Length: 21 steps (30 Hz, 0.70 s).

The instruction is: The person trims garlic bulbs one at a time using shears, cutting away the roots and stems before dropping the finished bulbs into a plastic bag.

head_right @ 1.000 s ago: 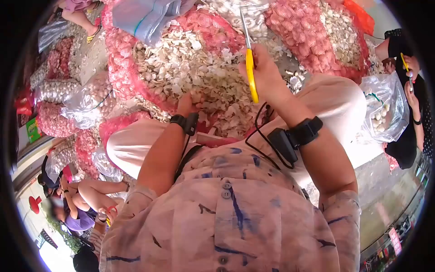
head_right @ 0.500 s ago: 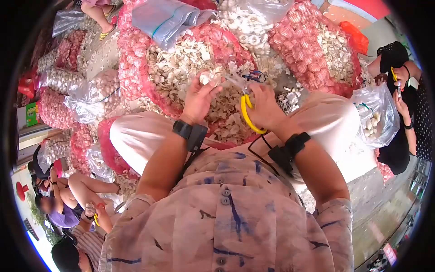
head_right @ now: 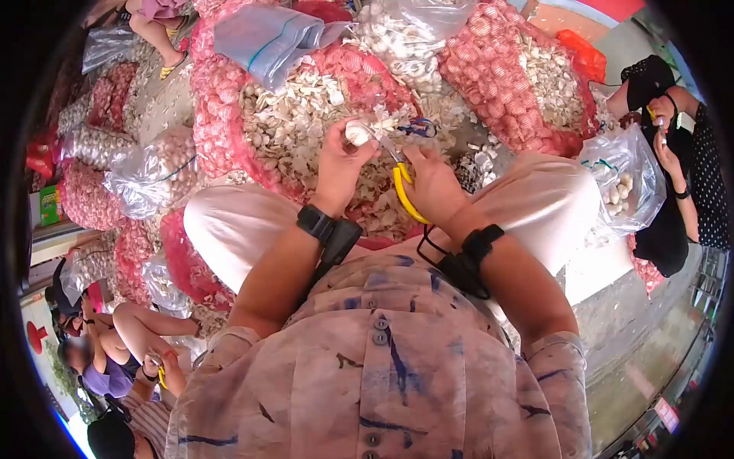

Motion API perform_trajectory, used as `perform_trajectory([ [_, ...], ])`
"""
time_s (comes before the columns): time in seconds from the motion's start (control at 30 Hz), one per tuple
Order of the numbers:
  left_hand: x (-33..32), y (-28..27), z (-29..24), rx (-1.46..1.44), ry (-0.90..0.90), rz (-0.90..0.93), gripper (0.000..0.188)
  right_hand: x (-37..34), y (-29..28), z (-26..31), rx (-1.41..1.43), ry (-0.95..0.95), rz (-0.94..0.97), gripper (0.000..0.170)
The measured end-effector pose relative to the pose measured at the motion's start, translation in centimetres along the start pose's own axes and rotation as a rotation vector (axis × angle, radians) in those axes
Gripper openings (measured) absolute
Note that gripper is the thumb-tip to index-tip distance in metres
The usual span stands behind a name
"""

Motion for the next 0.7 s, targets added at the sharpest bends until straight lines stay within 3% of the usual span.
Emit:
perform_trajectory([
  [0.1, 0.3, -0.4, -0.1, 0.052, 0.006, 0.022, 0.047, -0.2, -0.6, 0.2, -0.038, -0.117, -0.098, 0.027],
  [0.17, 0.5, -0.9, 0.3, 0.082, -0.006, 0.027, 0.046, -0.1, -0.4, 0.2, 0.011, -0.028, 0.018, 0.019],
  [0.23, 0.5, -1.1, 1.1, -0.121, -0.109, 0.006, 0.045, 0.1, 0.0, -0.1, 0.066, -0.028, 0.025, 0.017],
  [0.47, 1.0, -1.8, 1.9, -0.401, -0.129, -0.036, 0.043, 0.8, 0.6, 0.2, 0.211, -0.068, 0.033, 0.016],
  [0.53, 1.2, -2.0, 1.8, -0.486, -0.118, -0.057, 0.051, 1.3, 1.2, -0.3, 0.238, -0.039, 0.042, 0.017],
  [0.6, 1.3, -2.5, 1.6, -0.401, -0.106, -0.081, 0.050, 1.8, 1.7, -0.9, 0.266, -0.008, 0.052, 0.018],
  [0.67, 1.4, -2.8, 1.3, -0.318, -0.096, -0.103, 0.049, 2.3, 2.2, -2.2, 0.370, 0.181, 0.080, 0.026],
  [0.7, 1.6, -3.1, 0.9, -0.151, -0.031, -0.068, 0.050, 2.5, 2.1, -1.8, 0.368, 0.181, 0.085, 0.026],
])
Point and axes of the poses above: each hand's wrist, its own x-axis towards the middle knuckle, its own y-axis out of the palm, z = x × y, the point moved 5 cm from there along x, towards the middle knuckle, and after that the axes turned 12 degrees about y, right-handed, at the moved point
